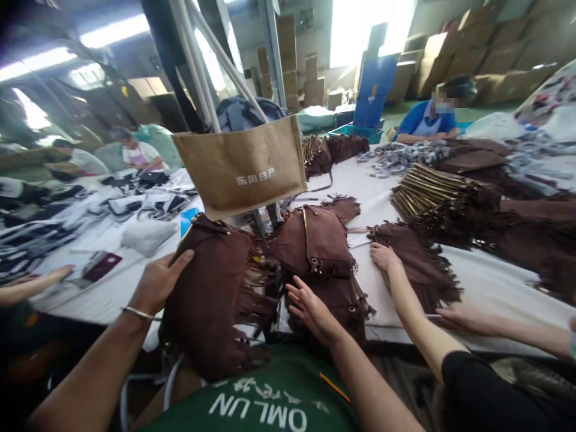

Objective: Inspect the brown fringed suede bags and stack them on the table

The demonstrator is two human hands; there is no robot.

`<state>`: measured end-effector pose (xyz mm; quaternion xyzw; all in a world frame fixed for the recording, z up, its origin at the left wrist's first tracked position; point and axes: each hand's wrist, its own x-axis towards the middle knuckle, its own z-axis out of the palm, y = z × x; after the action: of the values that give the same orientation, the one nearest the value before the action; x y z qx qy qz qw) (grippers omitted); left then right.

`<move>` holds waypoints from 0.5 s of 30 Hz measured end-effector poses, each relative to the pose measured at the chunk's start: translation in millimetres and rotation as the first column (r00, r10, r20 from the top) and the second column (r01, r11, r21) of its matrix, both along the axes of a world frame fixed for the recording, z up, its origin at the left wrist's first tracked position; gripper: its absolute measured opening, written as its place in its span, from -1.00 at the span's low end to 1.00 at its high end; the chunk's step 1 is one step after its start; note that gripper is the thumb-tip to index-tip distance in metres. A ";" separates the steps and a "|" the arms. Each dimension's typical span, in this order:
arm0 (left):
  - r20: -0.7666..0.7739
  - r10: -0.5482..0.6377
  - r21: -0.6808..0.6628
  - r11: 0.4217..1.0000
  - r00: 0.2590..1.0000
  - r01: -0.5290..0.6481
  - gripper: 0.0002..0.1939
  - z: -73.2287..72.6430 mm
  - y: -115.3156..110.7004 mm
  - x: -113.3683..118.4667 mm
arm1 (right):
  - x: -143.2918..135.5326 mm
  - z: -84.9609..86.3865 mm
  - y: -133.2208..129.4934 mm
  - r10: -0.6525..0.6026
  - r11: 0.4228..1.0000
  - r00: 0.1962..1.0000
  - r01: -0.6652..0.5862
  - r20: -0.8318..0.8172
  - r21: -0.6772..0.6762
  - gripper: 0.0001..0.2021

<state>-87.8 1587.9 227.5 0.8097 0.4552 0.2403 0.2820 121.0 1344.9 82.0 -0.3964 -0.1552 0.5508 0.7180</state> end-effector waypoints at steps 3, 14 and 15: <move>0.144 0.016 -0.156 0.988 0.989 0.007 -0.38 -21.9 -11.6 7.7 | -22.8 8.6 37.8 0.098 0.995 0.993 -0.097 -0.064 0.012 -0.50; -0.106 0.067 -0.053 0.996 0.992 -0.073 -0.42 -63.3 9.0 -74.6 | -64.0 4.9 -53.7 0.140 0.990 0.989 -0.139 -0.050 0.022 -0.59; -0.140 0.106 -0.004 0.994 0.984 -0.108 -0.42 -65.6 13.0 -84.7 | -54.9 -3.3 -76.4 0.026 0.999 0.995 -0.030 -0.095 -0.032 -0.61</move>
<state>-172.6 1600.9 161.8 0.7972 0.5181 0.1951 0.2409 66.1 1268.4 78.7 -0.3797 -0.1172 0.5814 0.7099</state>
